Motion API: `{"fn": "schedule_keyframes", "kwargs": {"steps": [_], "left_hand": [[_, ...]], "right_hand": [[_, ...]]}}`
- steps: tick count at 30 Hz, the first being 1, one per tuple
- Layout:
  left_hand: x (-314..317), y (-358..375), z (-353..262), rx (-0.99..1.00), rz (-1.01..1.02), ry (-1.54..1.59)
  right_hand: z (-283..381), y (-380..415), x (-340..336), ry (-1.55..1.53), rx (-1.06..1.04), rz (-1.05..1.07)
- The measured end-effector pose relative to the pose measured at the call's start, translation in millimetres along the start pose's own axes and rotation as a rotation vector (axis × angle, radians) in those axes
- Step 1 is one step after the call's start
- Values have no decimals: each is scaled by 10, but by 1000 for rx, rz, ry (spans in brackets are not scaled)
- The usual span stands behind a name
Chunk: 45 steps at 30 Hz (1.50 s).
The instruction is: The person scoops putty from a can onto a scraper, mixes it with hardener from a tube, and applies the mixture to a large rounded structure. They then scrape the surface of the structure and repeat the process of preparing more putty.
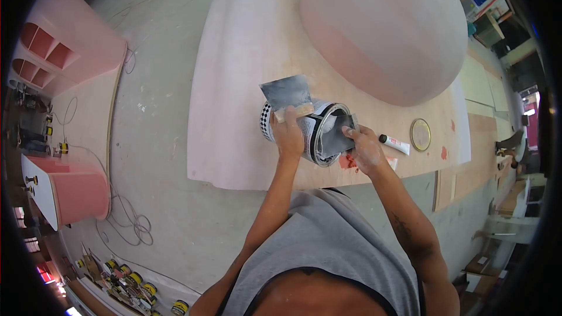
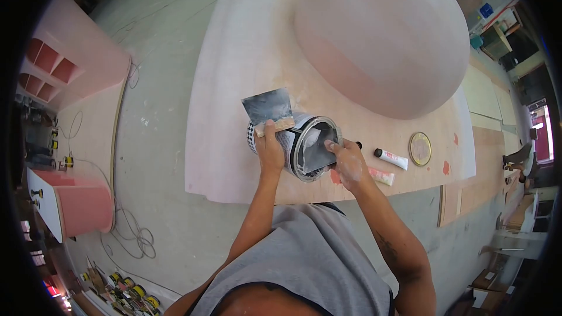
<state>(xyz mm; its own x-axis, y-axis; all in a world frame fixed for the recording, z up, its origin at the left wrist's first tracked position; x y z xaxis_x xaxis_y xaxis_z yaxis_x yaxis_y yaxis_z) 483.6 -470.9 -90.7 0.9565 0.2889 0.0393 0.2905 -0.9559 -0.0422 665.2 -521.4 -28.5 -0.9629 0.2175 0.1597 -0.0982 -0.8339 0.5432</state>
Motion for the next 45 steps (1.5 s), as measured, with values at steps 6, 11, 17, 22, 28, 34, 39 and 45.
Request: {"fn": "schedule_keyframes", "kwargs": {"steps": [6, 11, 17, 22, 28, 34, 39, 45], "left_hand": [[46, 0, 71, -29, -88, 73], [70, -48, 225, -58, -75, 84], [115, -68, 603, -142, -156, 270], [-14, 74, 1055, -237, -265, 452], [-568, 141, 1428, -231, -347, 494], [-1124, 333, 1050, -105, -254, 338], [-1256, 588, 560, -111, -119, 576], [-1187, 676, 217, -187, -30, 613]], "right_hand": [[38, 124, -233, 163, -59, 13], [164, 120, -328, 268, -305, 105], [551, 84, -399, 618, -286, 316], [359, -335, -631, 625, -315, 404], [424, -167, -439, 681, -380, 417], [425, -114, -293, 757, -459, 405], [411, -187, -334, 753, -556, 471], [471, -193, -275, 728, -653, 444]]}}
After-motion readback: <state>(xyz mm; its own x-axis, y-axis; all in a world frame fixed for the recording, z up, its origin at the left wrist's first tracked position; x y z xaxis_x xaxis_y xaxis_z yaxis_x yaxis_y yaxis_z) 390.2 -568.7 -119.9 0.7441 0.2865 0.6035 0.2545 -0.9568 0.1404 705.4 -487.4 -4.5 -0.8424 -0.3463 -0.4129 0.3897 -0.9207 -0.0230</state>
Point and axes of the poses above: each hand's wrist, its own y-axis away from the middle knuckle, its own x-axis out of the palm, z = x × y, the point moved 2 cm from there along -y, towards the middle knuckle
